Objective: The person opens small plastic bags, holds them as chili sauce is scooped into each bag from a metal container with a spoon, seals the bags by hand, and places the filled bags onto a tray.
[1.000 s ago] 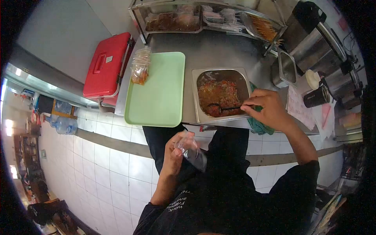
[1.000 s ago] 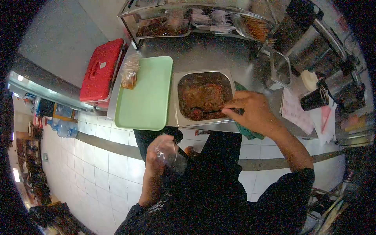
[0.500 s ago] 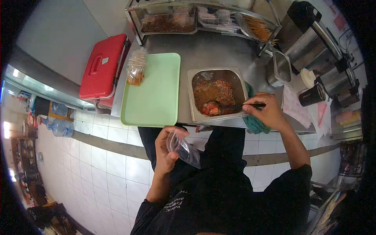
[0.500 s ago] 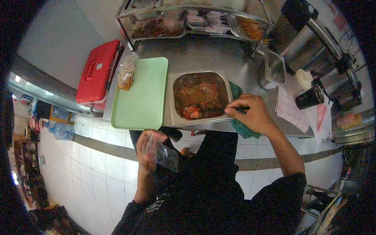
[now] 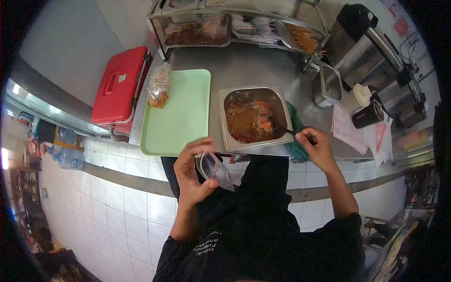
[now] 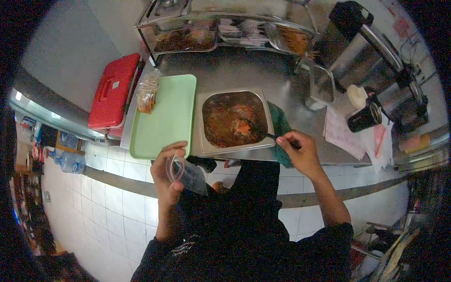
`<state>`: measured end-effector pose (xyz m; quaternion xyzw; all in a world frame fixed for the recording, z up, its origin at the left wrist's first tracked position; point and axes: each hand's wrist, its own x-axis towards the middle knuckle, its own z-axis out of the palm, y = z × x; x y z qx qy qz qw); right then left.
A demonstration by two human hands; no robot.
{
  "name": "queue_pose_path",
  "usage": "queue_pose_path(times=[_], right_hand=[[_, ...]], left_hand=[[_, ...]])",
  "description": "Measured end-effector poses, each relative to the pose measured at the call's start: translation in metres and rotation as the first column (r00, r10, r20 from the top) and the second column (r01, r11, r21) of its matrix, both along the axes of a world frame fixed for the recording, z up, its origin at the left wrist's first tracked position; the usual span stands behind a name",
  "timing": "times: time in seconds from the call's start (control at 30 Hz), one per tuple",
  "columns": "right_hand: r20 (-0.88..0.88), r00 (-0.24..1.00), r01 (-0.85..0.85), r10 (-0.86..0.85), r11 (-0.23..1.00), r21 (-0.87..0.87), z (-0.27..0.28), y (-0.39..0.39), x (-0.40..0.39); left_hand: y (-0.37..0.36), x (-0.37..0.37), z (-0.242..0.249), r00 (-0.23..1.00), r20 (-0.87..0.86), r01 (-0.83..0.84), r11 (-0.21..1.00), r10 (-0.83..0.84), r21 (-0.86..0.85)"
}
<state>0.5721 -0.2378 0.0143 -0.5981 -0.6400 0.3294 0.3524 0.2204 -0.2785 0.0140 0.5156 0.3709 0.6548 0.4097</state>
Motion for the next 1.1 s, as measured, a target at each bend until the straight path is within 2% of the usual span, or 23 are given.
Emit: queue_pose_path(times=[0.07, 0.17, 0.37, 0.47, 0.57, 0.63, 0.73, 0.87, 1.1], right_hand=[[-0.013, 0.998, 0.057, -0.056, 0.998, 0.031, 0.000, -0.005, -0.005], [0.034, 0.991, 0.123, -0.129, 0.983, 0.138, 0.006, -0.009, -0.015], [0.105, 0.975, 0.147, -0.194, 0.926, 0.348, -0.006, -0.007, -0.020], [0.233, 0.948, 0.160, -0.217, 0.958, 0.240, 0.002, -0.011, -0.028], [0.131, 0.967, 0.166, -0.219, 0.930, 0.328, 0.005, -0.008, -0.025], [0.117, 0.961, 0.203, -0.249, 0.929, 0.309, 0.021, -0.008, -0.031], [0.079, 0.965, 0.206, -0.251, 0.907, 0.366, 0.037, -0.002, -0.028], [0.121, 0.958, 0.162, -0.260, 0.838, 0.522, 0.066, 0.008, -0.028], [0.199, 0.941, 0.100, -0.272, 0.789, 0.606, 0.094, 0.015, -0.043]], left_hand=[[0.012, 0.001, 0.002, 0.994, -0.104, -0.032, 0.991, 0.046, 0.126], [0.014, 0.007, 0.019, 0.996, -0.088, -0.008, 0.998, 0.013, 0.066], [0.046, 0.022, 0.037, 0.962, -0.253, -0.025, 0.958, 0.100, 0.284], [0.056, 0.024, 0.040, 0.901, -0.389, -0.065, 0.947, 0.190, 0.313], [0.068, 0.033, 0.045, 0.815, -0.450, -0.170, 0.893, 0.365, 0.417], [0.080, 0.038, 0.042, 0.793, -0.427, -0.184, 0.839, 0.435, 0.512], [0.082, 0.046, 0.039, 0.714, -0.545, -0.191, 0.872, 0.439, 0.451], [0.094, 0.063, 0.030, 0.727, -0.577, -0.196, 0.917, 0.374, 0.347], [0.106, 0.080, 0.031, 0.730, -0.599, -0.173, 0.937, 0.329, 0.304]])
